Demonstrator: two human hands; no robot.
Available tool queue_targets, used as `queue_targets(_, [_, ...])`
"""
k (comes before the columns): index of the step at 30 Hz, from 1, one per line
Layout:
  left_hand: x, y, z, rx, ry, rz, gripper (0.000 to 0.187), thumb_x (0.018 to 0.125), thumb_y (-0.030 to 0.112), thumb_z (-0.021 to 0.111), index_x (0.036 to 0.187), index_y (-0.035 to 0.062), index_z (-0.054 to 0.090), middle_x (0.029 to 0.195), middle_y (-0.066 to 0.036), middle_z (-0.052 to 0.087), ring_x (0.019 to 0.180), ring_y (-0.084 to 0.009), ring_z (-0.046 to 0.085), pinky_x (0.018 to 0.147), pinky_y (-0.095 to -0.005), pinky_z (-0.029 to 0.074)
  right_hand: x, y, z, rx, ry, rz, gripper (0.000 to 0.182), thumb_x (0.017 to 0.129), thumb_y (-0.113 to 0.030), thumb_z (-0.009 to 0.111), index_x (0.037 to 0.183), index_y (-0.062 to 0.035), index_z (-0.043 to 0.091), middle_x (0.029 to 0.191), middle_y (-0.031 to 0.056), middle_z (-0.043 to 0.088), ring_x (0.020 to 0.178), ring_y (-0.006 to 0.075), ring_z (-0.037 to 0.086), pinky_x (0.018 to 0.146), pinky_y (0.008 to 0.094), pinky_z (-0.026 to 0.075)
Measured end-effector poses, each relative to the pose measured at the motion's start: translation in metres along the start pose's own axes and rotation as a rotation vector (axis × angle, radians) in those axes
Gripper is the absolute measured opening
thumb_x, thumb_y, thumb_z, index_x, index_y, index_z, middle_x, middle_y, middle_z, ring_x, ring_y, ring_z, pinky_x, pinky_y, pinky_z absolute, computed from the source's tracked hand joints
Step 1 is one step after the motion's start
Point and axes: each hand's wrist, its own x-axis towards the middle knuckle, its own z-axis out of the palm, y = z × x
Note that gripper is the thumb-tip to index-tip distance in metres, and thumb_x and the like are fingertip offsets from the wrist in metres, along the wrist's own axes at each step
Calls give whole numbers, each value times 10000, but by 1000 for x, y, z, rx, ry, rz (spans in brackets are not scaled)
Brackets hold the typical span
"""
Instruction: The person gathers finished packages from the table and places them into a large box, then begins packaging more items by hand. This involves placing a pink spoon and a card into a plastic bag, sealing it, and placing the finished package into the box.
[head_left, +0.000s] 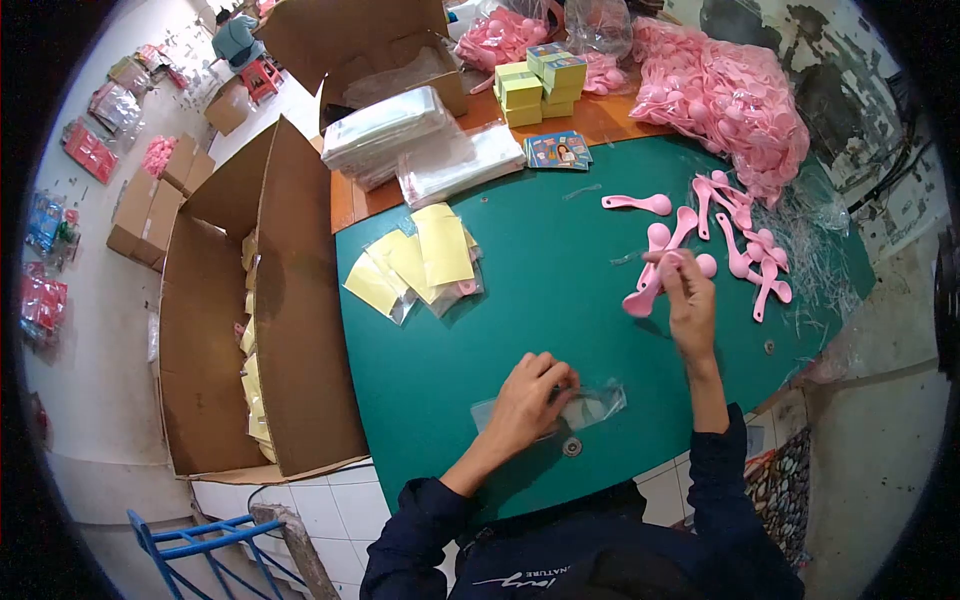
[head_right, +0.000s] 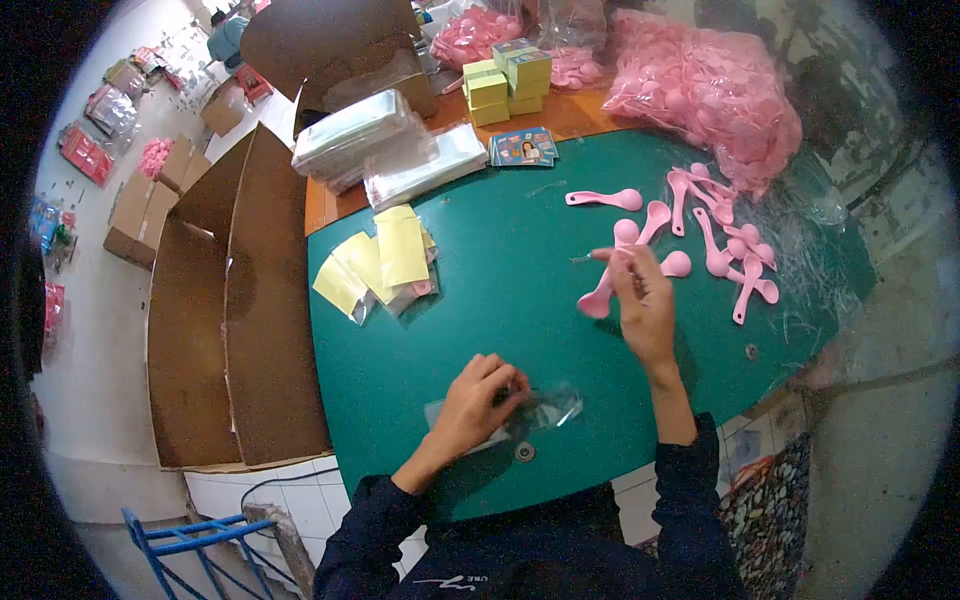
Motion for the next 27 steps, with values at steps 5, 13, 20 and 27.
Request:
queue_targets(5, [-2,0,-5,-78,-6,-111,172,750,104,695,883,73,590,781,-73,626,708,-231,607,641,-316,481,-8,-12,7,216,-161,201,167,912,-152,544,993,-12,585,839,-31,544,700,28,466,631,184,402])
queue_targets(13, [0,-12,-28,-705,-15,-376,113,865,60,587,878,20,482,932,-133,668,870,-179,652,724,-281,529,-11,-6,13,-47,-341,168,149,818,-85,625,948,-36,573,752,-22,560,663,31,516,600,204,442])
queue_targets(20, [0,-25,-30,-976,-1,-489,205,837,45,633,946,13,462,925,-170,667,842,-161,646,731,-265,527,-17,-8,25,98,-11,87,201,811,-35,639,979,-12,531,812,49,607,756,113,614,667,249,524])
queue_targets(27, [1,-23,-29,-883,13,-563,268,826,47,647,1040,1,493,925,-153,671,829,-141,643,717,-243,516,-23,-12,30,180,-18,47,232,798,-19,652,986,4,517,812,65,612,747,119,615,680,256,535])
